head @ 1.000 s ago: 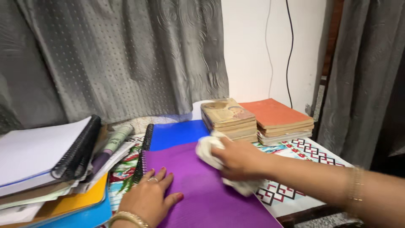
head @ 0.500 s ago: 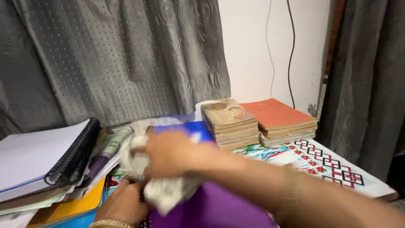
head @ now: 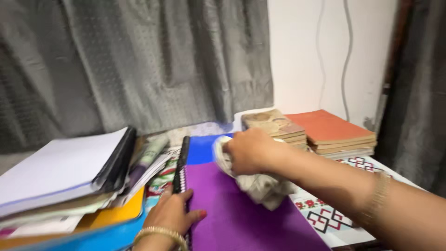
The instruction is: The person wipes the covers of several spiral-bound notebooks with a white cloth. They handle a purple notebook and a white notebook, wiping the front and back covers and edges before placing them back on the table.
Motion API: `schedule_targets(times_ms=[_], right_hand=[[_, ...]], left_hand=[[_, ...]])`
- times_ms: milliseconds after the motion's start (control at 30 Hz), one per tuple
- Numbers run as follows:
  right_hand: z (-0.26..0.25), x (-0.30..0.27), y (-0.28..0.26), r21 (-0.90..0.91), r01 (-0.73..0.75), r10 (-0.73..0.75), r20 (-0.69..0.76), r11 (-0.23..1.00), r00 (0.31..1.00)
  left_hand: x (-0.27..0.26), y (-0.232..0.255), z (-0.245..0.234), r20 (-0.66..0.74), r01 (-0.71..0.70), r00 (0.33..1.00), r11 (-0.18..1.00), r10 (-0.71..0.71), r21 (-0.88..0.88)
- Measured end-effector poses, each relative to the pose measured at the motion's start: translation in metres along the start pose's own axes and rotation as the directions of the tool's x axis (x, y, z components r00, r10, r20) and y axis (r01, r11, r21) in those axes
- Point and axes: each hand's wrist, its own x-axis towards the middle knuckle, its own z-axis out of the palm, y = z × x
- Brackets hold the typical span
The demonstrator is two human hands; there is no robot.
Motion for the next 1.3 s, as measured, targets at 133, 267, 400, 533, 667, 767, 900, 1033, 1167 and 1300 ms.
schedule_targets(times_ms=[133,267,400,533,667,767,900,1033,1167,1300], right_hand=[[0.008,-0.039,-0.039,0.311,0.238,-0.246,-0.012,0.92,0.969],[0.038,-0.085,-0.046,0.222,0.409,-0.354,-0.247,0.885,0.902],[0.021,-0.113,-0.02,0.23,0.345,-0.355,0.005,0.91,0.935],[0.01,-0.139,-0.037,0.194,0.522,-0.476,-0.239,0.83,0.846],[0.038,-0.15,-0.059,0.081,0.719,-0.663,-0.327,0.691,0.674],[0.05,-0.154,-0.014,0.302,0.683,-0.599,-0.331,0.665,0.729],[0.035,-0.148,0.05,0.369,0.212,-0.236,0.02,0.905,0.972],[0.003,-0.128,0.061,0.095,-0.211,0.192,0.177,0.973,0.965],[-0.027,-0.109,0.025,0.169,0.057,0.015,-0.397,0.984,0.918],[-0.009,-0.08,-0.026,0.185,0.15,-0.106,-0.23,0.971,0.967]], left_hand=[[-0.008,0.001,-0.004,-0.042,-0.052,0.998,0.993,0.048,-0.103],[-0.006,-0.001,0.0,-0.013,0.008,1.0,0.996,-0.009,-0.084],[0.001,-0.008,0.009,-0.13,-0.089,0.988,0.993,0.078,-0.079],[0.006,-0.019,0.017,-0.148,-0.139,0.981,0.987,0.126,-0.084],[0.012,-0.023,0.016,-0.167,-0.219,0.964,0.974,0.206,-0.062],[0.011,-0.02,0.016,-0.086,-0.104,0.992,0.992,0.097,-0.073],[0.005,-0.012,0.01,-0.091,-0.089,0.992,0.995,0.084,-0.046],[0.002,-0.003,0.006,-0.054,-0.033,0.998,0.999,0.033,0.007],[0.005,-0.003,0.001,-0.015,0.005,1.0,1.0,-0.005,0.027],[0.004,-0.003,0.005,-0.137,0.07,0.988,0.997,-0.073,-0.026]])
